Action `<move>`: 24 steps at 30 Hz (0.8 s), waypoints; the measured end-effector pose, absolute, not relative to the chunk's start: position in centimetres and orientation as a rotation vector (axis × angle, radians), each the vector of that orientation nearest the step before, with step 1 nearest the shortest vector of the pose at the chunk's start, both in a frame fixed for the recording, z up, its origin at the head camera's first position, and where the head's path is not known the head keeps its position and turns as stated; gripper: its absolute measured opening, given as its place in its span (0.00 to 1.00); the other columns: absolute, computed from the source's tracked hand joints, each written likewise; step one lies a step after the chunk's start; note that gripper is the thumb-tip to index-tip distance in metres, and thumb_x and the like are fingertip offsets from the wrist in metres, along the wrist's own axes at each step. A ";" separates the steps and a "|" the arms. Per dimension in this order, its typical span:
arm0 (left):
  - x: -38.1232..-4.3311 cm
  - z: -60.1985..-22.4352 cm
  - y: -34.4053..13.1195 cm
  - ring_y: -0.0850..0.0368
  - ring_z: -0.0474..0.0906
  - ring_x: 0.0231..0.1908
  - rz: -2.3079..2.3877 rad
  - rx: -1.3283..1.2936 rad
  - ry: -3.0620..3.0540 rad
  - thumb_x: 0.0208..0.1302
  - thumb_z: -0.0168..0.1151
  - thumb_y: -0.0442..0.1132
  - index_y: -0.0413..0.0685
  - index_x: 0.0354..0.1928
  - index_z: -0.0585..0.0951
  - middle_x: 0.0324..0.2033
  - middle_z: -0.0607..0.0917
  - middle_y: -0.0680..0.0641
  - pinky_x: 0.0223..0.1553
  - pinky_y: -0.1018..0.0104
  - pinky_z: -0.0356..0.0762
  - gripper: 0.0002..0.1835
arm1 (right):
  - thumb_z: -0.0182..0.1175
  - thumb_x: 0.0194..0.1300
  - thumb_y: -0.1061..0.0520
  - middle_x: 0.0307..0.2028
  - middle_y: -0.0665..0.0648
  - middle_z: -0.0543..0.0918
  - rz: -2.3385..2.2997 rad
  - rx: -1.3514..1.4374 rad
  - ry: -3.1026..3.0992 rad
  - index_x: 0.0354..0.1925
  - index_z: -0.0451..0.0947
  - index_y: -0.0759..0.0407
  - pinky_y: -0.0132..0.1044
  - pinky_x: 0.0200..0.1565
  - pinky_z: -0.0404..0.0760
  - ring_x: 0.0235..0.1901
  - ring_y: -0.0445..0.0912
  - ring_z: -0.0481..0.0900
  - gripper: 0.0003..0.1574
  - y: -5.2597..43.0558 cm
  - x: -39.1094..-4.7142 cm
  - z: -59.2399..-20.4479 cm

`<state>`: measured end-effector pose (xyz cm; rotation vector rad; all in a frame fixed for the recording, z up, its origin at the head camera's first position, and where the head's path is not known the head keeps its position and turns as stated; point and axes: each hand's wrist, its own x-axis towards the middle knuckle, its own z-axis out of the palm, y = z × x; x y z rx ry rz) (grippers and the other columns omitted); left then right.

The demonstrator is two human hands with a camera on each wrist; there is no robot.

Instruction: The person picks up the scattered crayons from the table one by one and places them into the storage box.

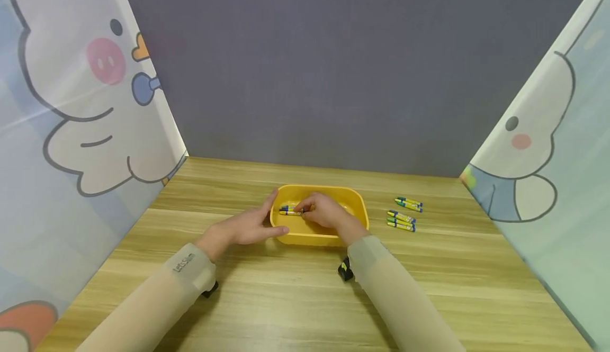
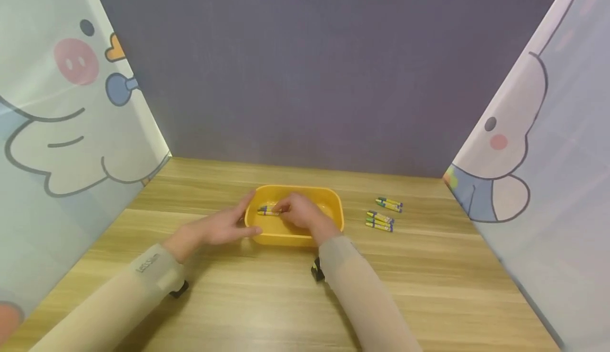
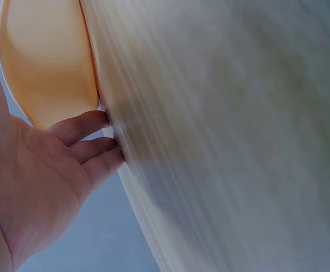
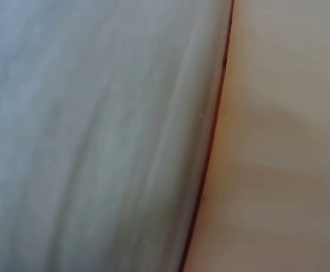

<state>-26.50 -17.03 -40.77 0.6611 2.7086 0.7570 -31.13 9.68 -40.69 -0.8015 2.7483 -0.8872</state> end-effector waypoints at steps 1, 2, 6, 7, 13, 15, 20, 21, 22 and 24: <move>-26.5 -40.7 -17.0 0.36 0.78 0.72 0.753 0.661 2.708 0.72 0.57 0.79 0.57 0.90 0.30 0.77 0.73 0.28 0.75 0.38 0.73 0.66 | 0.68 0.76 0.64 0.56 0.56 0.89 -0.893 -0.804 2.746 0.56 0.93 0.52 0.50 0.62 0.82 0.53 0.49 0.81 0.16 9.7 -31.2 -40.7; -26.6 -40.6 -17.0 0.36 0.78 0.71 0.754 0.663 2.706 0.72 0.57 0.78 0.57 0.90 0.30 0.77 0.73 0.28 0.75 0.38 0.73 0.66 | 0.68 0.76 0.64 0.56 0.56 0.90 -0.902 -0.801 2.742 0.56 0.93 0.52 0.49 0.61 0.82 0.52 0.48 0.81 0.16 9.7 -31.3 -40.6; -26.6 -40.4 -17.0 0.33 0.77 0.73 0.754 0.673 2.702 0.72 0.57 0.78 0.55 0.90 0.30 0.78 0.71 0.27 0.76 0.36 0.72 0.66 | 0.67 0.76 0.61 0.52 0.54 0.89 -0.942 -0.796 2.740 0.58 0.92 0.51 0.43 0.54 0.82 0.46 0.46 0.79 0.17 9.8 -31.4 -40.5; -26.5 -40.4 -16.9 0.33 0.76 0.73 0.754 0.671 2.699 0.72 0.57 0.78 0.55 0.90 0.30 0.79 0.70 0.27 0.76 0.36 0.71 0.66 | 0.67 0.76 0.61 0.50 0.54 0.89 -0.951 -0.803 2.744 0.58 0.92 0.51 0.41 0.52 0.81 0.45 0.46 0.79 0.17 9.8 -31.4 -40.3; -26.3 -40.4 -16.9 0.31 0.72 0.76 0.755 0.646 2.686 0.71 0.56 0.80 0.57 0.90 0.29 0.81 0.66 0.28 0.78 0.35 0.68 0.66 | 0.65 0.79 0.58 0.47 0.55 0.87 -1.077 -0.858 2.732 0.59 0.91 0.55 0.38 0.45 0.76 0.41 0.46 0.75 0.16 10.8 -31.0 -38.7; -26.3 -40.4 -16.9 0.31 0.72 0.76 0.759 0.644 2.681 0.71 0.57 0.80 0.57 0.90 0.29 0.81 0.67 0.28 0.78 0.35 0.68 0.67 | 0.64 0.80 0.58 0.49 0.56 0.87 -1.117 -0.867 2.732 0.60 0.91 0.57 0.38 0.41 0.75 0.37 0.46 0.73 0.17 11.8 -30.8 -37.9; -26.4 -40.2 -16.8 0.34 0.75 0.74 0.778 0.641 2.676 0.71 0.59 0.78 0.55 0.90 0.30 0.79 0.69 0.27 0.78 0.36 0.68 0.68 | 0.63 0.81 0.55 0.54 0.59 0.88 -1.144 -0.829 2.777 0.62 0.90 0.56 0.35 0.31 0.70 0.26 0.44 0.67 0.18 15.4 -30.3 -35.7; -26.5 -40.2 -16.8 0.34 0.75 0.74 0.778 0.642 2.678 0.71 0.59 0.78 0.54 0.90 0.30 0.79 0.70 0.27 0.78 0.36 0.68 0.67 | 0.63 0.81 0.55 0.55 0.60 0.88 -1.152 -0.802 2.785 0.62 0.89 0.55 0.35 0.29 0.70 0.24 0.43 0.66 0.18 16.3 -30.3 -35.5; -26.5 -40.2 -16.8 0.34 0.75 0.74 0.774 0.641 2.679 0.71 0.60 0.78 0.54 0.90 0.30 0.79 0.70 0.27 0.78 0.36 0.68 0.68 | 0.63 0.82 0.55 0.56 0.60 0.88 -1.157 -0.769 2.795 0.63 0.89 0.54 0.35 0.29 0.69 0.24 0.43 0.67 0.18 17.3 -30.2 -35.2; -26.5 -40.3 -16.8 0.34 0.76 0.74 0.767 0.637 2.680 0.71 0.60 0.78 0.53 0.90 0.30 0.79 0.70 0.27 0.78 0.37 0.69 0.68 | 0.63 0.82 0.53 0.58 0.60 0.88 -1.155 -0.700 2.821 0.64 0.89 0.53 0.35 0.27 0.70 0.24 0.43 0.68 0.18 19.6 -30.1 -35.0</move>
